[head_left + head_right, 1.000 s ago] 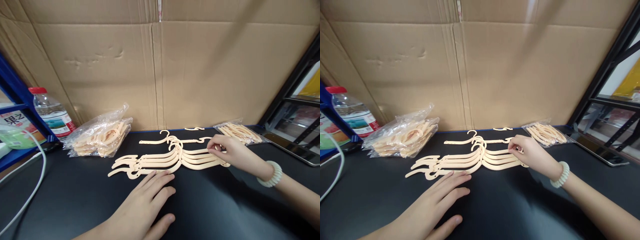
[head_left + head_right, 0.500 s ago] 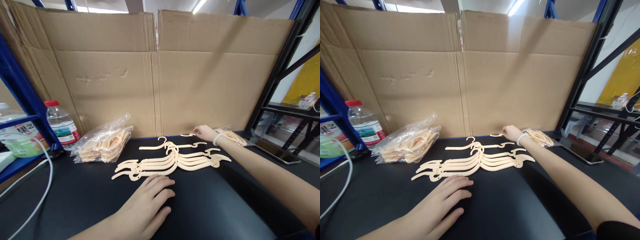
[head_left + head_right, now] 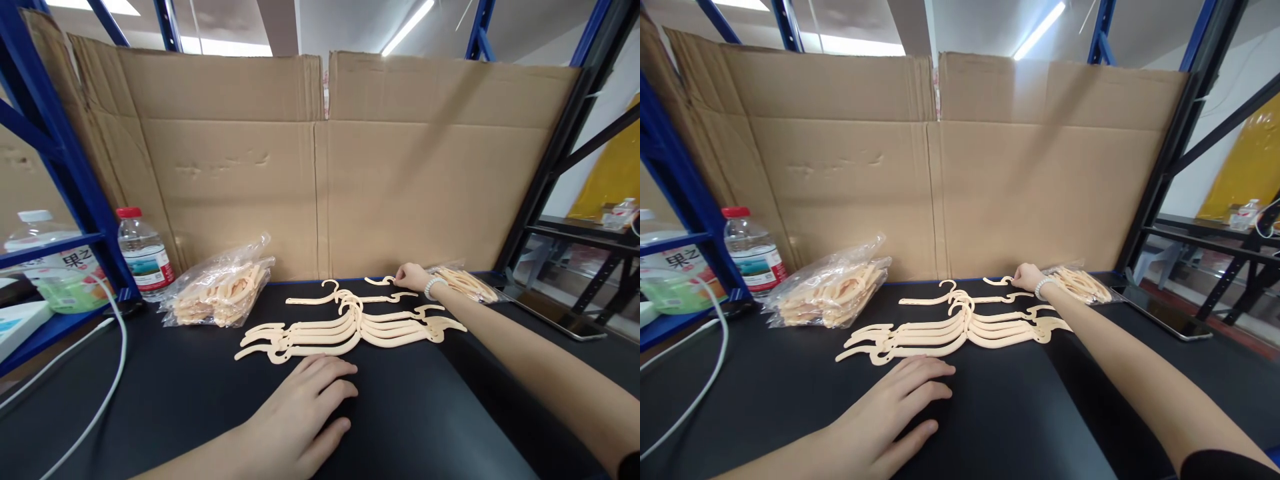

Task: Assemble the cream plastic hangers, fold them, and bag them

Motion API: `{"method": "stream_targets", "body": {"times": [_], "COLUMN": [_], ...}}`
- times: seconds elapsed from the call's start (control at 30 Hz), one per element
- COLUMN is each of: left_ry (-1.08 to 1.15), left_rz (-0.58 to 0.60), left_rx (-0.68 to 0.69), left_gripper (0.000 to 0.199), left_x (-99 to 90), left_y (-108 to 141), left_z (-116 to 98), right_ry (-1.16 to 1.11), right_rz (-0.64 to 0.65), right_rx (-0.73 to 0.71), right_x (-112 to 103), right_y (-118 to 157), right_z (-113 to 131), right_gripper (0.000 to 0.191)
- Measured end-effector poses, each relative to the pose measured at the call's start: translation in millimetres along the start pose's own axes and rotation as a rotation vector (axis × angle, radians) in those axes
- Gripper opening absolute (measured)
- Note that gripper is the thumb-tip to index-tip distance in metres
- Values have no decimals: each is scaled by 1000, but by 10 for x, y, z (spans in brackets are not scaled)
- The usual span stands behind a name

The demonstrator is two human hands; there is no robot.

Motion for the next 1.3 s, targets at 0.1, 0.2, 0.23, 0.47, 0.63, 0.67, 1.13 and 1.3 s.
{"method": "stream_targets", "body": {"times": [0.1,0.2,0.23,0.47,0.63,0.67,1.13,1.3], "left_ry": [20,45,64,444,843,879,996,1018], "left_rz": [-21,-37,-44,-263,-449,-480,-580,-569], "left_rx": [-19,-41,-55,-336,-523,-546,-670,-617], "left_gripper": [32,30,29,20,37,38,30,24], "left_x": [-8,-11,-11,-20,26,22,-15,-41], "left_y": [13,20,19,-10,3,10,44,41], "left_z": [13,36,50,322,429,423,441,436], "right_ry": [-117,-271,-332,-789,-946,-941,-326,-273], "right_rz": [9,12,12,129,322,328,-102,-108], "right_rx": [11,9,3,-202,-401,-452,-549,-572], "right_x": [-5,-16,-26,-164,-179,-182,-80,129], "right_y": [43,112,148,804,1526,1640,682,472], "right_z": [-48,-12,28,759,1388,1486,964,880], "right_gripper": [20,19,19,21,20,18,18,5]}}
Point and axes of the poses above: each hand's wrist, its own y-axis away from the middle knuckle, its own x-axis out of the palm, z = x × y, the point moved 6 cm from there along -y, towards the middle knuckle, and after that the axes turned 2 degrees about -z, right-handed, at the moved point
